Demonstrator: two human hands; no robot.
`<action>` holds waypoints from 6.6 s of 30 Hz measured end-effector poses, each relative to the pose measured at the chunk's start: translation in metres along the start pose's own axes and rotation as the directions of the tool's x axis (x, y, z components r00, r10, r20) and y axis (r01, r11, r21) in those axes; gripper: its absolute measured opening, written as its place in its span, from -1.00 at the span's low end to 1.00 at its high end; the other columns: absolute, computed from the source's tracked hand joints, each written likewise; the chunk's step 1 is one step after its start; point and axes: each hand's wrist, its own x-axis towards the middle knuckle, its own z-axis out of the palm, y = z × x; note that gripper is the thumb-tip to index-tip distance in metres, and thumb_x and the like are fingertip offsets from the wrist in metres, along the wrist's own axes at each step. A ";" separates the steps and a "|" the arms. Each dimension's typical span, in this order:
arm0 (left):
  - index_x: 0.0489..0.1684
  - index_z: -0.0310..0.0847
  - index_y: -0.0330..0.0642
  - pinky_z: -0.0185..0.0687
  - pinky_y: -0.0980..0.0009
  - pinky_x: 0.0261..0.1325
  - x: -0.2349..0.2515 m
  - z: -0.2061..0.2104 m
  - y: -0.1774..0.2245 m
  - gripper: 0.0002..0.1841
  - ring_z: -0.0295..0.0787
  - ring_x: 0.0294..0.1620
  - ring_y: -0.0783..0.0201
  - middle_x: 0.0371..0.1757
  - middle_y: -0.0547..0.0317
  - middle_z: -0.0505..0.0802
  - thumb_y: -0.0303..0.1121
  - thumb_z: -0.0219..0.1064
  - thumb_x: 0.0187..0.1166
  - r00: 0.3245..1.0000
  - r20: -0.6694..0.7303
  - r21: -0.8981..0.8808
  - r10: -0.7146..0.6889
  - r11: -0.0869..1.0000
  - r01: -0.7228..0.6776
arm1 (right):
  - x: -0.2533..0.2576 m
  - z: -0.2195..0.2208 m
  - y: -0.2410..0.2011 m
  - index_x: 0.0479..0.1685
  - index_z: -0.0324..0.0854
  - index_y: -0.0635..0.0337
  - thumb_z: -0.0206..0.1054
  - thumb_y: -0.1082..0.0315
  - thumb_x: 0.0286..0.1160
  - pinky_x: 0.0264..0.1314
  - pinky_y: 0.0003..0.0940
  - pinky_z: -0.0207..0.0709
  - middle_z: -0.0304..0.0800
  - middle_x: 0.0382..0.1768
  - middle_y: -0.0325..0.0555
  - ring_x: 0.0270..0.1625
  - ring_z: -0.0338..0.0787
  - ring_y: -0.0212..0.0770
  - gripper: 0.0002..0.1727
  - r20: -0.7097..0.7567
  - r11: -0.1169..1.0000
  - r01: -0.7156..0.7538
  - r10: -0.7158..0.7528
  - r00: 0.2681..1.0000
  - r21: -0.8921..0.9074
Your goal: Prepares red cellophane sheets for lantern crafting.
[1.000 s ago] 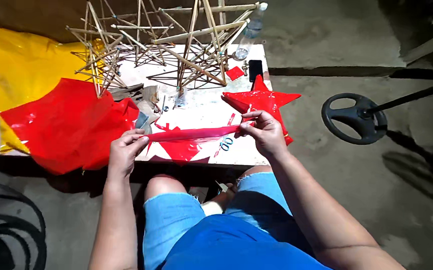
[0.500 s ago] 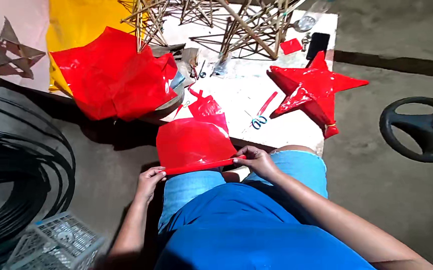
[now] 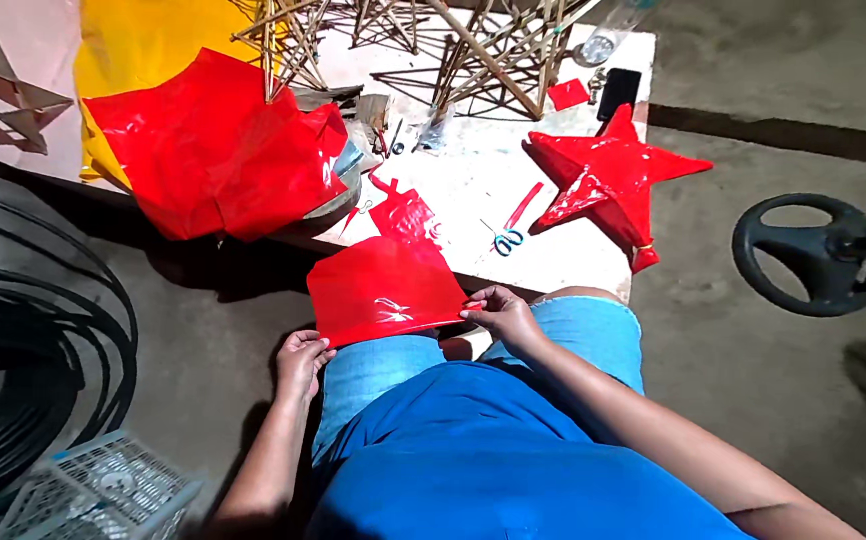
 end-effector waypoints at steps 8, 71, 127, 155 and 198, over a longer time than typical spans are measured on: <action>0.19 0.43 -0.49 0.81 0.41 -0.28 -0.004 0.004 0.002 -0.62 0.82 -0.37 0.28 -0.23 -0.03 0.79 -0.79 0.34 0.41 0.997 -0.001 0.011 0.071 0.997 -0.071 | 0.000 -0.004 0.003 0.13 0.55 0.36 0.60 0.55 0.26 0.04 -0.26 0.75 0.79 0.02 0.08 -0.06 0.83 -0.21 -0.55 -0.024 0.997 0.025 -0.027 0.999 -0.073; 0.64 0.14 -0.54 0.80 0.41 -0.27 -0.061 0.104 0.132 -0.25 0.81 -0.38 0.39 -0.26 0.06 0.83 -0.42 0.47 0.51 0.608 0.333 0.079 0.721 0.621 -0.780 | -0.017 -0.031 -0.255 0.32 0.62 0.32 0.17 0.49 0.68 0.04 -0.03 0.79 0.89 -0.10 0.07 -0.17 0.91 -0.11 -0.69 0.003 0.680 0.650 -0.690 0.724 -0.340; -0.34 0.75 -0.22 0.81 0.51 -0.19 -0.103 0.086 0.235 -0.87 0.82 -0.41 0.49 -0.43 0.32 0.87 -0.67 0.41 0.42 0.408 0.595 -0.066 0.692 0.548 -0.834 | -0.087 -0.128 -0.188 -0.24 0.65 0.04 0.25 0.42 0.65 -0.13 -0.60 0.71 0.76 -0.43 -0.52 -0.33 0.76 -0.61 -0.88 -0.160 0.566 0.815 -0.822 0.547 -0.122; -0.37 0.75 -0.30 0.80 0.51 -0.23 -0.112 0.098 0.239 -0.86 0.81 -0.46 0.43 -0.47 0.21 0.87 -0.75 0.43 0.35 0.482 0.643 -0.010 0.595 0.637 -0.771 | -0.093 -0.165 -0.203 -0.34 0.66 0.15 0.36 0.49 0.51 -0.18 -0.48 0.70 0.77 -0.49 -0.32 -0.39 0.76 -0.47 -0.91 0.064 0.696 0.684 -0.689 0.722 -0.218; -0.34 0.81 -0.27 0.67 0.57 -0.20 -0.131 0.127 0.260 -0.86 0.74 -0.42 0.54 -0.47 0.27 0.84 -0.42 0.42 0.60 0.191 0.944 0.150 0.270 0.166 -0.975 | -0.088 -0.027 -0.253 -0.26 0.85 0.17 0.35 0.24 0.66 -0.13 -0.50 0.57 0.84 -0.39 -0.32 -0.31 0.71 -0.59 -0.76 0.521 0.463 0.809 -0.619 0.587 -0.362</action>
